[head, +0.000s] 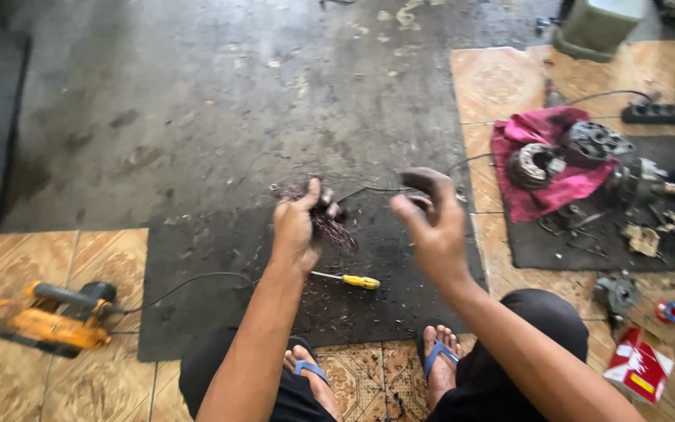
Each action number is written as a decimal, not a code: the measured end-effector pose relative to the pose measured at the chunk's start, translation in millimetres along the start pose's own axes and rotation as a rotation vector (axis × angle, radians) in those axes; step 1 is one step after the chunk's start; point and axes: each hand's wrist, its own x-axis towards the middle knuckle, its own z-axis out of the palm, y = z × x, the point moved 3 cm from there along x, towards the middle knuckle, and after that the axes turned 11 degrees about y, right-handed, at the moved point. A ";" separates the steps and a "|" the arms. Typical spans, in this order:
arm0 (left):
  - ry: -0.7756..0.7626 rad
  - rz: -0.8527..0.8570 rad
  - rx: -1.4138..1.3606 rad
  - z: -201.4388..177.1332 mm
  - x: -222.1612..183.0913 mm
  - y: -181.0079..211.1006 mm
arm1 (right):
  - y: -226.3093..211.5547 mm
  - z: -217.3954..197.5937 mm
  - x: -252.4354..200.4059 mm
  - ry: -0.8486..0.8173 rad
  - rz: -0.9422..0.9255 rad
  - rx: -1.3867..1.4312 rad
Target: The person sits on the floor and repeatedly pulls, shakes, and twists a wire brush by hand to remove debris. Another person briefly places a metal part on the floor nearby.
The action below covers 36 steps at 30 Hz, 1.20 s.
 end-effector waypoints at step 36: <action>0.216 0.255 -0.036 13.9 -9.6 -17.2 | 18.4 24.4 -29.7 -0.527 0.321 -0.232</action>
